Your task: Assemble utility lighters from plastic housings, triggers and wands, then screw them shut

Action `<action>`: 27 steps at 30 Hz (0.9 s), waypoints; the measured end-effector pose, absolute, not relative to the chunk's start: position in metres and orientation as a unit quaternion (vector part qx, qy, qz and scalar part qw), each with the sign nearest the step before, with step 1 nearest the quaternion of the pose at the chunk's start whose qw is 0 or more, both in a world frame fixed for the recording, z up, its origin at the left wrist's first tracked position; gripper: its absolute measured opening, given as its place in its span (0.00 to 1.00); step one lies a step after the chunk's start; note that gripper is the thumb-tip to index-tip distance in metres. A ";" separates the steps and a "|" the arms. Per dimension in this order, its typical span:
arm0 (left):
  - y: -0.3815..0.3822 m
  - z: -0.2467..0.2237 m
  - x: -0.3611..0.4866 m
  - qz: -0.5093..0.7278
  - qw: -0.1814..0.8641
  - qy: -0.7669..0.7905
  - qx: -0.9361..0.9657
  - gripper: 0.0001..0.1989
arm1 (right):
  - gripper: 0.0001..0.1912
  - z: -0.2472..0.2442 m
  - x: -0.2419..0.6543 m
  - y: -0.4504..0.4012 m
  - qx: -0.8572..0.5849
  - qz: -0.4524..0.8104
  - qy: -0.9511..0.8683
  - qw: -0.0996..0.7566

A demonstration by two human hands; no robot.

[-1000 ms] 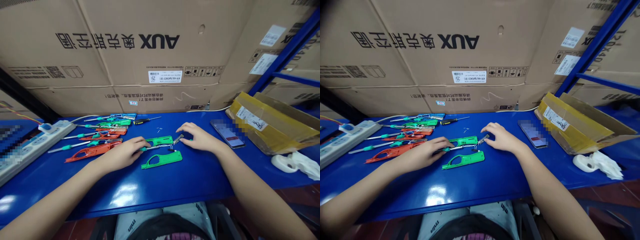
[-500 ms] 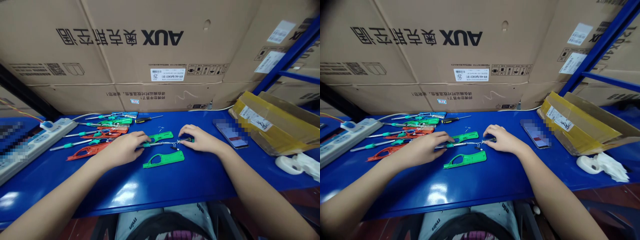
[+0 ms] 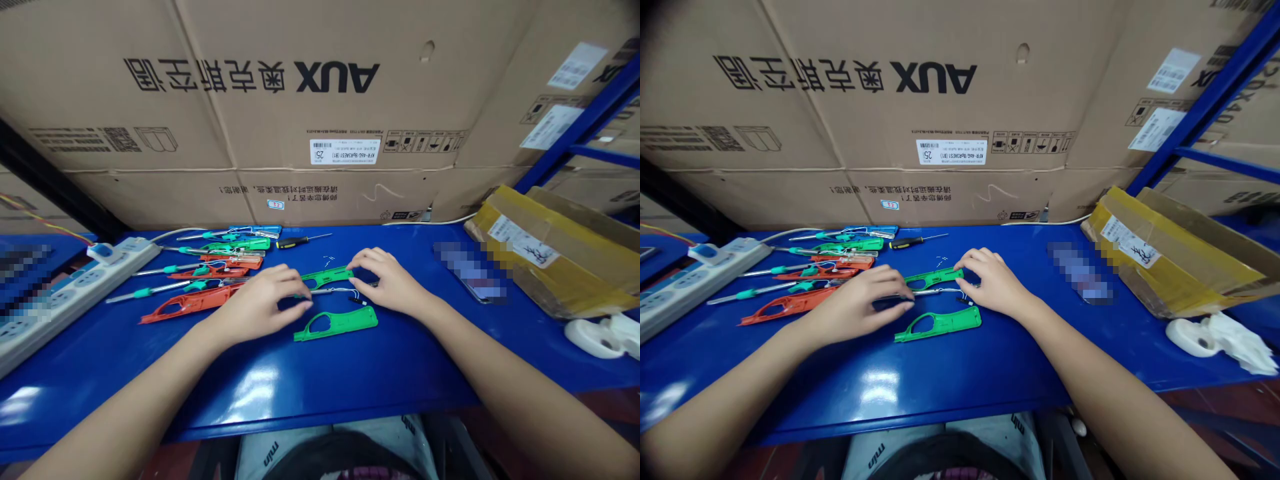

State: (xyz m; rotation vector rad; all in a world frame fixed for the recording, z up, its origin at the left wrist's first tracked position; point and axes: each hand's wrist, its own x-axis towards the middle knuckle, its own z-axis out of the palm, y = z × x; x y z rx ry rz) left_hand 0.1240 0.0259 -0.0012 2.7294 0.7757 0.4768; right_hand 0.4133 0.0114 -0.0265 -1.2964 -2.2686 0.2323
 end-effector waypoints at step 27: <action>0.017 -0.013 0.132 0.296 0.198 0.241 0.903 0.17 | 0.12 -0.011 0.441 0.016 -0.407 0.030 -0.839 0.361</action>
